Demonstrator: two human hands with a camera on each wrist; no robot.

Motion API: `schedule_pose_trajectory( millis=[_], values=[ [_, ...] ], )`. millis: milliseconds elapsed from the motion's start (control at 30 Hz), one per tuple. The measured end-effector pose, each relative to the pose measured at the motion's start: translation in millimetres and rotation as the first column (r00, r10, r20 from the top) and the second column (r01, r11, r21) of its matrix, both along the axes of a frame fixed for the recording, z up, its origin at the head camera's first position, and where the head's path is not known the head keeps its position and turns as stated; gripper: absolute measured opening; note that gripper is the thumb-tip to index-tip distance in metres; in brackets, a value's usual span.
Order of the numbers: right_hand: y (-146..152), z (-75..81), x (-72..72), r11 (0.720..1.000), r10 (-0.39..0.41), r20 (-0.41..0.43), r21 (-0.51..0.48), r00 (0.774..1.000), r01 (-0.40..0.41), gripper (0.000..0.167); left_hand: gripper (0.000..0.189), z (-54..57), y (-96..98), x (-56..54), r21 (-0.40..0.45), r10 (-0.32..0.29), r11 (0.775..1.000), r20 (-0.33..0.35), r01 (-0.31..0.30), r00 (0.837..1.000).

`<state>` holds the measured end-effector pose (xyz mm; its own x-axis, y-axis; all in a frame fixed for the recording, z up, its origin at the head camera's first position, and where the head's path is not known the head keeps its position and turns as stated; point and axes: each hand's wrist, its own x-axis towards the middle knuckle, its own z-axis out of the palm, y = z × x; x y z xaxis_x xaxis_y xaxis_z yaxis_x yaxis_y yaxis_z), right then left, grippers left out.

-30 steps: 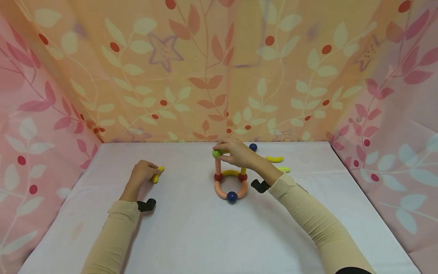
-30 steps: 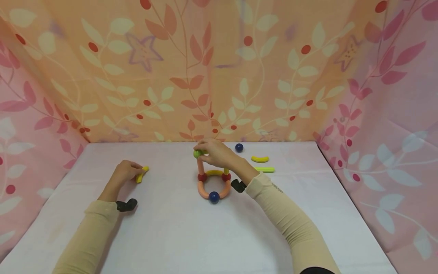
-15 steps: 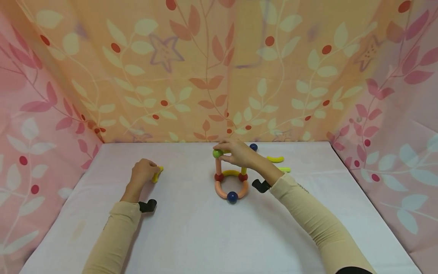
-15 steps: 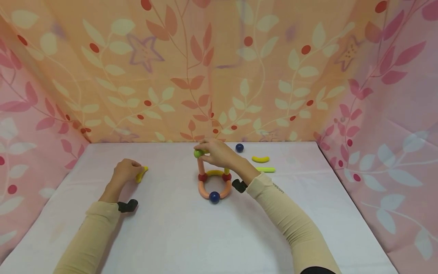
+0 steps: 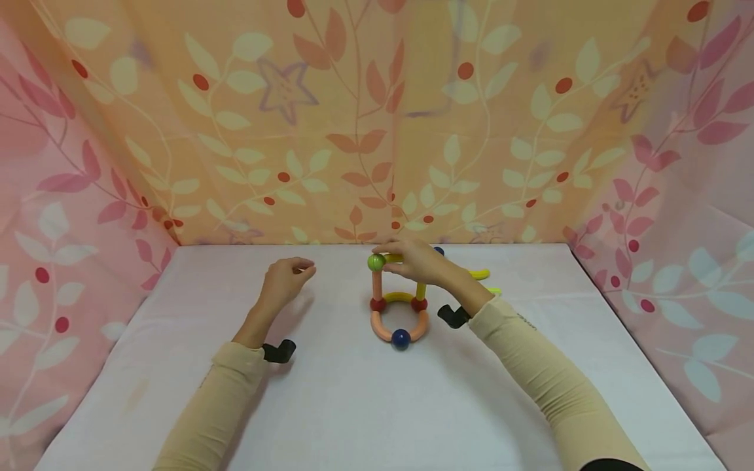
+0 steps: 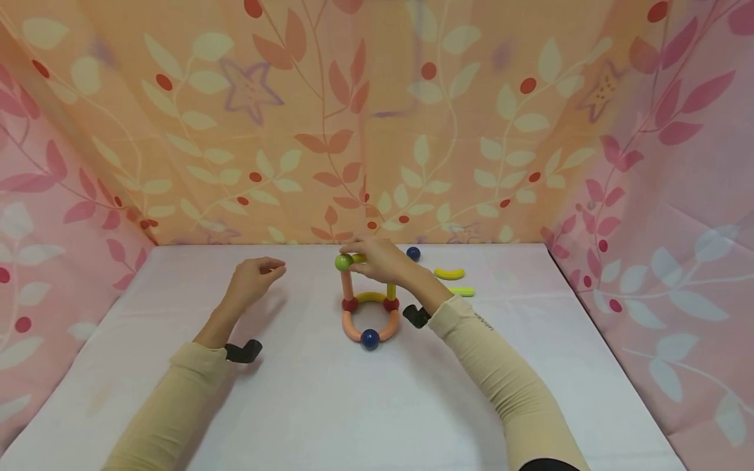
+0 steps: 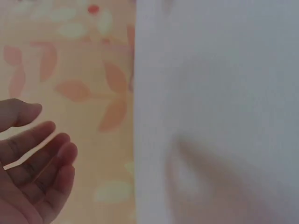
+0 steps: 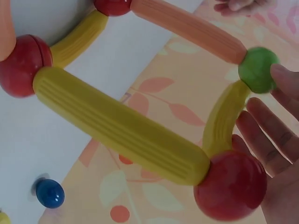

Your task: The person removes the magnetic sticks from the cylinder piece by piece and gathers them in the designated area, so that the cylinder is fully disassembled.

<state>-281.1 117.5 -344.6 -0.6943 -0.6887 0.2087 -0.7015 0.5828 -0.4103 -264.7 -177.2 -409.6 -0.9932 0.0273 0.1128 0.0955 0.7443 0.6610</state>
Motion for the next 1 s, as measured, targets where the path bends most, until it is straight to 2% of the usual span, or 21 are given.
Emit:
schedule_pose_trajectory(
  millis=[67, 167, 333, 467, 633, 833, 1000],
  values=[
    [2.5, 1.9, -0.4, 1.000, -0.027, 0.019, 0.013, 0.999, 0.027, 0.037, 0.033, 4.4, 13.9, 1.8, 0.062, -0.049, 0.997, -0.029, 0.051, 0.998],
    [5.8, 5.5, -1.2, 0.997, -0.076, 0.062, 0.028, 0.995, 0.074, 0.037, 0.032, 9.6, 32.7, 4.4, 0.161, -0.104, 0.980, -0.078, 0.115, 0.991],
    [10.4, 9.4, -5.6, 0.992, -0.121, 0.132, 0.048, 0.984, 0.115, 0.035, 0.032, 12.7, 58.2, 6.8, 0.297, -0.152, 0.935, -0.160, 0.194, 0.975],
    [13.0, 7.5, -10.2, 0.992, -0.113, 0.125, 0.072, 0.986, 0.105, 0.034, 0.035, 9.1, 74.5, 7.9, 0.363, -0.180, 0.899, -0.201, 0.244, 0.963],
    [14.0, 0.9, -15.2, 0.994, -0.090, 0.119, 0.076, 0.989, 0.081, 0.030, 0.037, 3.5, 91.1, 9.3, 0.419, -0.178, 0.867, -0.246, 0.270, 0.953],
    [12.5, -4.6, -15.8, 0.996, -0.087, 0.114, 0.039, 0.990, 0.083, 0.027, 0.038, -0.4, 102.8, 10.9, 0.477, -0.148, 0.837, -0.277, 0.270, 0.949],
    [10.5, -7.2, -14.1, 0.994, -0.112, 0.096, 0.028, 0.989, 0.110, 0.029, 0.039, -2.6, 107.5, 12.1, 0.473, -0.150, 0.837, -0.286, 0.276, 0.946]
  ],
)
